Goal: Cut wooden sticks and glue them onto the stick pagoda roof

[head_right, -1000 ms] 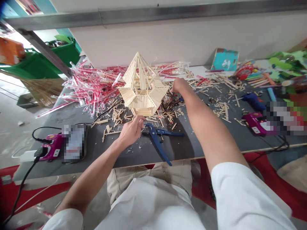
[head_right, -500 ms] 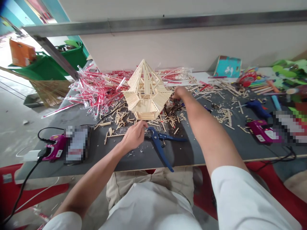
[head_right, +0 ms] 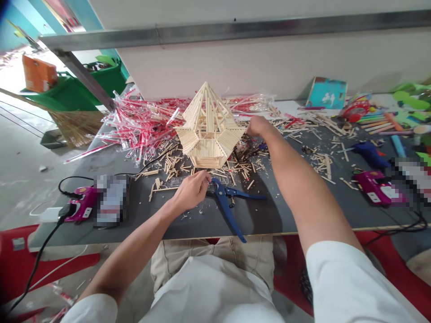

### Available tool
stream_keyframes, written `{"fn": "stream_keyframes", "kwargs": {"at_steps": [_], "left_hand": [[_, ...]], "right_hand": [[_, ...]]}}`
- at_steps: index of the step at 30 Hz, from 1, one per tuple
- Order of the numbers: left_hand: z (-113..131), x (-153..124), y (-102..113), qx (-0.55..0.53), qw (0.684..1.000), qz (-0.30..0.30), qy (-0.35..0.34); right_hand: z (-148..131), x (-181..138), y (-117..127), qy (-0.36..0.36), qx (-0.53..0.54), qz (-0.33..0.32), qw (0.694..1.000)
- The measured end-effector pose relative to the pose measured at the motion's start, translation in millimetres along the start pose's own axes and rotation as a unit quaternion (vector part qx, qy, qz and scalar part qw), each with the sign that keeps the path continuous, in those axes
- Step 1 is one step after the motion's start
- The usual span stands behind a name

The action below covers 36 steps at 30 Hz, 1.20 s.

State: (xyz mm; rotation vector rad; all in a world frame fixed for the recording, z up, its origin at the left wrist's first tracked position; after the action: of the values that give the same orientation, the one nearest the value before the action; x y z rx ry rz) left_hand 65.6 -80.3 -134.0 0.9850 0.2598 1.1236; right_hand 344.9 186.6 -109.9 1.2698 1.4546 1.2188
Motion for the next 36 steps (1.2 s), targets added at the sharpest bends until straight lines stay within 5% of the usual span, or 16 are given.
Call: {"fn": "stream_keyframes", "kwargs": {"at_steps": [5,11,13,16,21,24,36], "left_hand": [[2,0,1,0.01,1.0,0.004,0.006],[5,0,1,0.02,1.0,0.003,0.017],[5,1,2,0.025,0.999,0.003,0.025],[4,2,3,0.03,0.999,0.012,0.03],[0,2,2,0.035,0.999,0.023,0.035],[-1,2,-2,0.04,0.998,0.019,0.037],[-8,3,-8,0.047,0.998,0.015,0.029]], "right_hand": [[5,-26,36,-0.059,0.102,0.096,0.988],[0,-91,52,0.008,0.227,0.155,0.961],[-8,-118,47,0.044,0.356,0.145,0.922],[-21,-153,37,0.053,0.458,0.096,0.882],[-48,-185,8,0.084,0.484,-0.154,0.857],[-67,-188,-14,0.107,0.487,-0.245,0.831],[-99,-185,-45,0.051,0.605,-0.257,0.752]]}}
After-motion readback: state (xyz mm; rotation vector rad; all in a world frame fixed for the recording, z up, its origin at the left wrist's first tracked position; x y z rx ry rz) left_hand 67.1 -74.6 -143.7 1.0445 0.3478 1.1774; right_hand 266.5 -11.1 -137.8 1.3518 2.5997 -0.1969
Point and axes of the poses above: each hand's wrist, its own x-axis towards the middle knuckle, its own y-axis out of the back of the hand, z = x × y, the point moved 1 cm from there along x, towards the middle knuckle, and after that the axes turned 2 degrees about -y, right-handed, at the moved point
